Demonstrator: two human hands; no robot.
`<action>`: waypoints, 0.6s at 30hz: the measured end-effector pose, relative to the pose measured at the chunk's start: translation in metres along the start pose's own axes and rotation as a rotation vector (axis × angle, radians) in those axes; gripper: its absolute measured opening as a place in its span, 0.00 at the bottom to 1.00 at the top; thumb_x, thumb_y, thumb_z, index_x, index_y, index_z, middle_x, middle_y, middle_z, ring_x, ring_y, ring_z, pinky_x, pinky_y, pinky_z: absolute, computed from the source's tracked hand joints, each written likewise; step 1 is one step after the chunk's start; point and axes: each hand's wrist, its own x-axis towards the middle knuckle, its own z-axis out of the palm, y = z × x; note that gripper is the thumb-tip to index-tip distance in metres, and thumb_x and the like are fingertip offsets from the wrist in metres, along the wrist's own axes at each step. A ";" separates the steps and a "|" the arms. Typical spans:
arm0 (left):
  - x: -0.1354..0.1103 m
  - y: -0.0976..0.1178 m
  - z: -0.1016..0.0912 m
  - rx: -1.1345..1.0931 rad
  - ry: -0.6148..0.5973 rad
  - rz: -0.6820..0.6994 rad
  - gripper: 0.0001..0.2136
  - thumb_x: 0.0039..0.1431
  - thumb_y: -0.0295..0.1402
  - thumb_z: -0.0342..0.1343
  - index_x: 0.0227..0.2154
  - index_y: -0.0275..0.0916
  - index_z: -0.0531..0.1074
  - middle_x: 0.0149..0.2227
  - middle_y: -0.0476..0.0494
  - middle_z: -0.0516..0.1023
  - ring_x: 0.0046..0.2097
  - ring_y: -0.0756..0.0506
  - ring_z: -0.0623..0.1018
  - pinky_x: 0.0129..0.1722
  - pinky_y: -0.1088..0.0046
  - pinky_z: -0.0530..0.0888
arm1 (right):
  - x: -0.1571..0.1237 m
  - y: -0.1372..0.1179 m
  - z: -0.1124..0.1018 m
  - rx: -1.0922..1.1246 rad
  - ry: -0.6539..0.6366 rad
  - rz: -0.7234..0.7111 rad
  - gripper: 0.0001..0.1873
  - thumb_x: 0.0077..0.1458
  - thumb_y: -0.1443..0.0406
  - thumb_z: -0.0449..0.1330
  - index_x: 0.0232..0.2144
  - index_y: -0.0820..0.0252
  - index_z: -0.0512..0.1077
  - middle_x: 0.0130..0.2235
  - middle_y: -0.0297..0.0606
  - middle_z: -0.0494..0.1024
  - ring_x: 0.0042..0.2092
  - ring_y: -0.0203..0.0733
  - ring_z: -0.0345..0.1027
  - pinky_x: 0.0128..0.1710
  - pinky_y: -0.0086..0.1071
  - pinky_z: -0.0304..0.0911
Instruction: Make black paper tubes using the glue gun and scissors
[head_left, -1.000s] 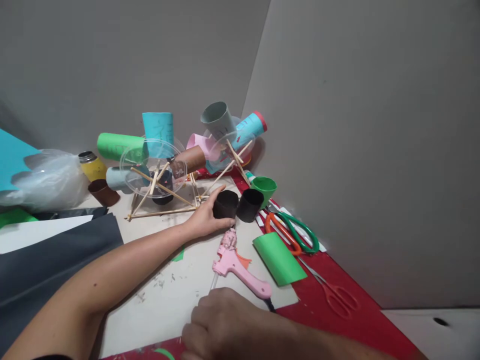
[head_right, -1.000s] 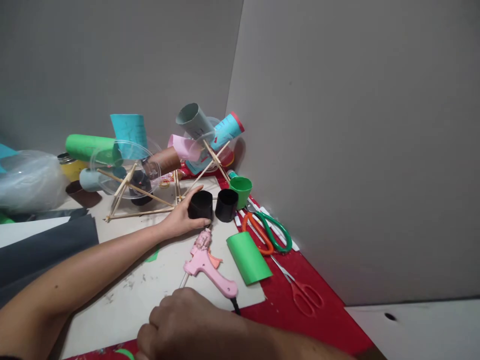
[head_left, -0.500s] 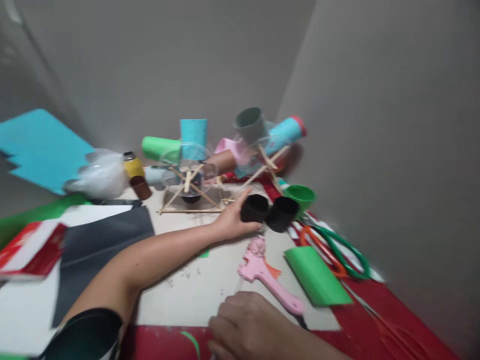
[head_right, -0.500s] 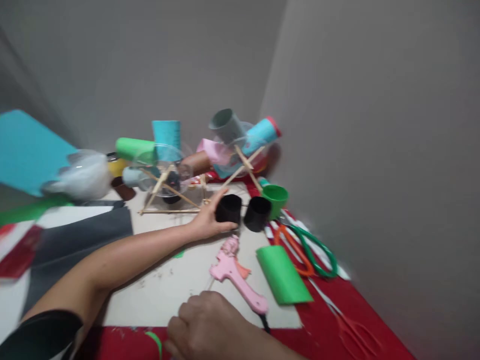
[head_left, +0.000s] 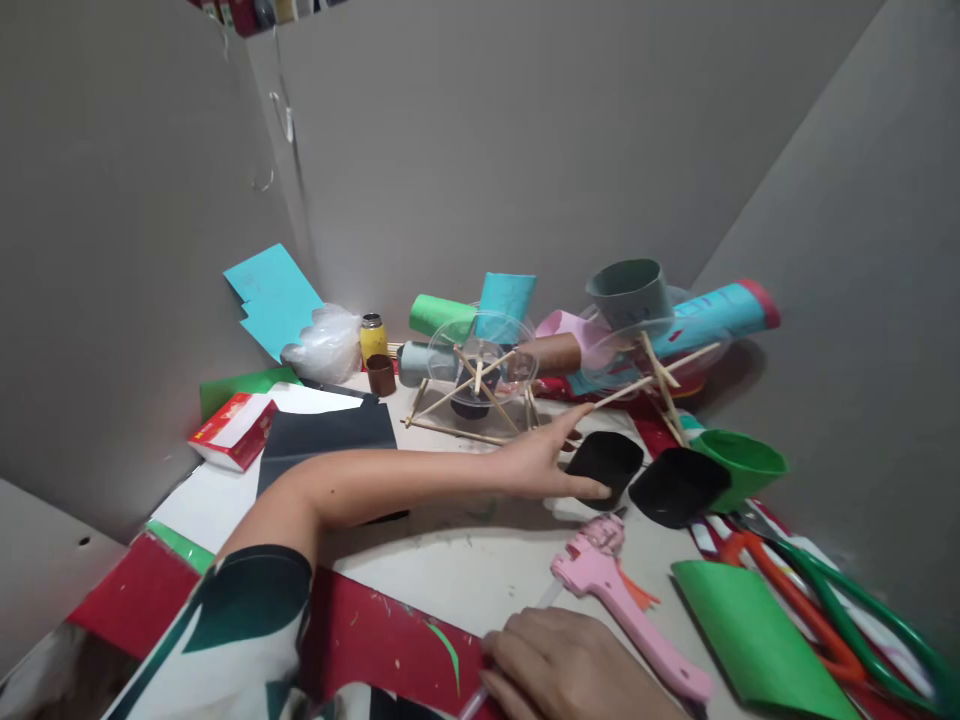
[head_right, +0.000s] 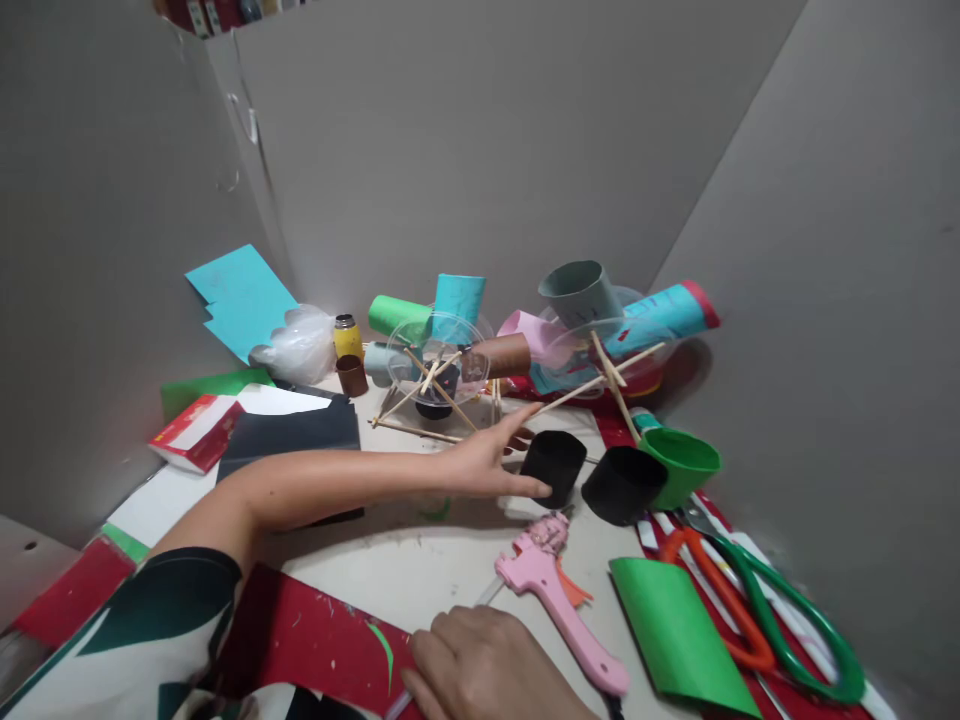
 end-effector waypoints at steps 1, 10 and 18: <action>-0.007 0.008 -0.008 -0.010 -0.015 -0.031 0.50 0.46 0.43 0.65 0.67 0.36 0.42 0.60 0.26 0.64 0.56 0.35 0.71 0.52 0.54 0.70 | 0.000 -0.001 -0.001 0.012 0.004 0.000 0.06 0.58 0.72 0.55 0.29 0.58 0.67 0.28 0.33 0.75 0.27 0.37 0.66 0.28 0.30 0.55; -0.133 0.083 -0.114 -0.068 0.328 -0.272 0.29 0.53 0.38 0.60 0.58 0.39 0.61 0.47 0.35 0.75 0.45 0.41 0.77 0.48 0.59 0.73 | -0.001 -0.011 -0.002 0.112 -0.064 0.035 0.07 0.60 0.70 0.54 0.29 0.59 0.68 0.29 0.33 0.74 0.28 0.38 0.66 0.30 0.31 0.56; -0.272 0.062 -0.157 0.437 0.836 -0.645 0.26 0.47 0.51 0.60 0.47 0.43 0.69 0.30 0.48 0.78 0.32 0.42 0.78 0.32 0.66 0.75 | 0.004 -0.016 -0.020 0.085 -0.086 0.011 0.09 0.62 0.66 0.53 0.29 0.60 0.68 0.28 0.33 0.75 0.29 0.36 0.67 0.30 0.31 0.54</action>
